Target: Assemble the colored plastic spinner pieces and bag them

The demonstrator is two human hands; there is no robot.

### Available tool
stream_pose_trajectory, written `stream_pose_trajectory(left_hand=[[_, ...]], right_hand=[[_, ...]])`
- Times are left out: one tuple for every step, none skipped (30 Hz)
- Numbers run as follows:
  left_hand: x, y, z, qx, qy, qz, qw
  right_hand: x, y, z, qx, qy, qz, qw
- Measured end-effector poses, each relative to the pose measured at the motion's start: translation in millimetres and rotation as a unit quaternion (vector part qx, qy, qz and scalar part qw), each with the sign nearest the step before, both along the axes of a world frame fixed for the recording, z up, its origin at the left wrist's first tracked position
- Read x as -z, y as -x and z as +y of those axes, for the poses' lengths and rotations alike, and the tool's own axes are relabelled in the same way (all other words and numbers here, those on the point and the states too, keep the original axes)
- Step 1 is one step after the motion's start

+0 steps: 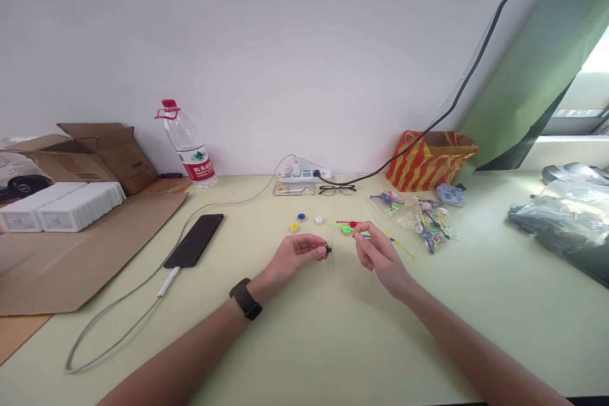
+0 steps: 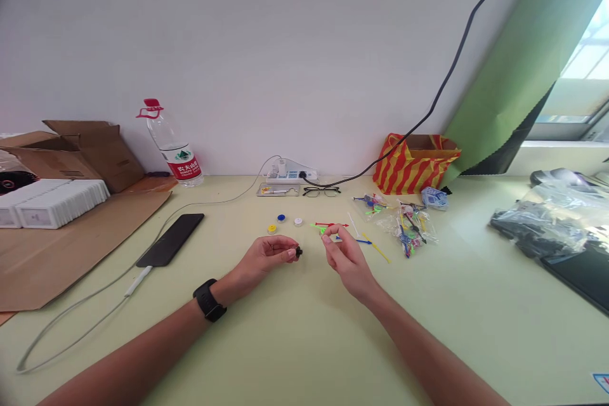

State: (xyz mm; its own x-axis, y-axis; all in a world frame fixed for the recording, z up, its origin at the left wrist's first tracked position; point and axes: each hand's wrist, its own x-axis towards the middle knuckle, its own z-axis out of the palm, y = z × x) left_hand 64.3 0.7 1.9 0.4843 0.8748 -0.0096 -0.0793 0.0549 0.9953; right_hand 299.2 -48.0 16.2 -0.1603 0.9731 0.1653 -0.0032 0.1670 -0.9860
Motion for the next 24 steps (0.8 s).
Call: stream_pose_trajectory(left_hand=[[0.0, -0.3, 0.0, 0.001, 0.001, -0.001, 1.0], [0.0, -0.5, -0.1, 0.003, 0.002, -0.002, 1.0], [-0.1, -0.7, -0.2, 0.005, 0.003, -0.002, 1.0], [-0.1, -0.8, -0.5, 0.008, 0.003, -0.002, 1.0], [-0.2, -0.9, -0.7, 0.009, 0.003, -0.002, 1.0], [-0.2, -0.9, -0.9, 0.011, 0.002, 0.0, 1.0], [-0.3, -0.9, -1.2, 0.012, 0.001, 0.002, 1.0], [-0.4, -0.9, -1.4, 0.013, -0.001, 0.005, 1.0], [-0.5, -0.9, -1.6, 0.013, -0.002, 0.008, 1.0], [-0.5, -1.0, -1.8, 0.011, -0.003, 0.011, 1.0], [-0.6, -1.1, -2.0, 0.01, -0.003, 0.014, 1.0], [-0.6, -1.3, -2.1, 0.008, -0.002, 0.017, 1.0], [-0.6, -1.5, -2.1, 0.007, -0.001, 0.019, 1.0], [-0.5, -1.7, -2.1, 0.007, 0.001, 0.02, 1.0], [-0.4, -1.9, -2.0, 0.006, 0.002, 0.021, 1.0], [-0.2, -2.1, -1.9, 0.005, 0.003, 0.021, 1.0], [0.1, -2.2, -1.7, 0.005, 0.004, 0.02, 1.0], [0.4, -2.4, -1.4, 0.005, 0.004, 0.019, 1.0], [0.6, -2.5, -1.2, 0.005, 0.004, 0.017, 1.0], [0.8, -2.6, -1.0, 0.005, 0.003, 0.016, 1.0], [0.8, -2.7, -0.9, 0.006, 0.002, 0.014, 1.0], [0.7, -2.7, -1.0, 0.008, 0.001, 0.014, 1.0], [0.4, -2.7, -1.1, 0.009, 0.0, 0.014, 1.0], [0.0, -2.6, -1.4, 0.011, -0.002, 0.015, 1.0]], right_hand=[[1.4, 0.9, 1.0, 0.001, -0.01, -0.001, 1.0], [3.0, 2.1, 1.7, -0.001, -0.021, -0.009, 1.0], [4.7, 3.4, 1.9, -0.004, -0.033, -0.02, 0.999], [6.2, 4.7, 1.9, -0.007, -0.046, -0.034, 0.998], [7.5, 5.8, 1.6, -0.009, -0.058, -0.048, 0.997], [8.4, 6.8, 1.1, -0.01, -0.068, -0.062, 0.996], [9.0, 7.5, 0.6, -0.012, -0.075, -0.075, 0.994], [9.3, 7.9, 0.2, -0.015, -0.078, -0.087, 0.993], [9.4, 8.0, -0.3, -0.017, -0.079, -0.098, 0.992], [9.3, 8.0, -0.6, -0.017, -0.077, -0.106, 0.991], [9.0, 7.8, -0.8, -0.016, -0.075, -0.113, 0.991], [8.7, 7.6, -0.9, -0.016, -0.073, -0.117, 0.99], [8.3, 7.3, -1.0, -0.016, -0.072, -0.12, 0.99], [7.9, 7.1, -1.0, -0.017, -0.07, -0.121, 0.99], [7.6, 6.8, -1.0, -0.018, -0.07, -0.121, 0.99], [7.3, 6.6, -1.0, -0.019, -0.07, -0.121, 0.99], [7.0, 6.4, -0.9, -0.02, -0.07, -0.123, 0.99], [6.9, 6.2, -0.9, -0.018, -0.071, -0.126, 0.989], [6.9, 6.0, -0.7, -0.015, -0.073, -0.133, 0.988], [7.0, 5.7, -0.6, -0.012, -0.074, -0.142, 0.987], [7.2, 5.4, -0.4, -0.009, -0.075, -0.154, 0.985], [7.6, 5.2, -0.1, -0.008, -0.076, -0.165, 0.983], [8.2, 5.2, 0.2, -0.009, -0.076, -0.175, 0.982], [8.8, 5.3, 0.4, -0.013, -0.075, -0.183, 0.98]])
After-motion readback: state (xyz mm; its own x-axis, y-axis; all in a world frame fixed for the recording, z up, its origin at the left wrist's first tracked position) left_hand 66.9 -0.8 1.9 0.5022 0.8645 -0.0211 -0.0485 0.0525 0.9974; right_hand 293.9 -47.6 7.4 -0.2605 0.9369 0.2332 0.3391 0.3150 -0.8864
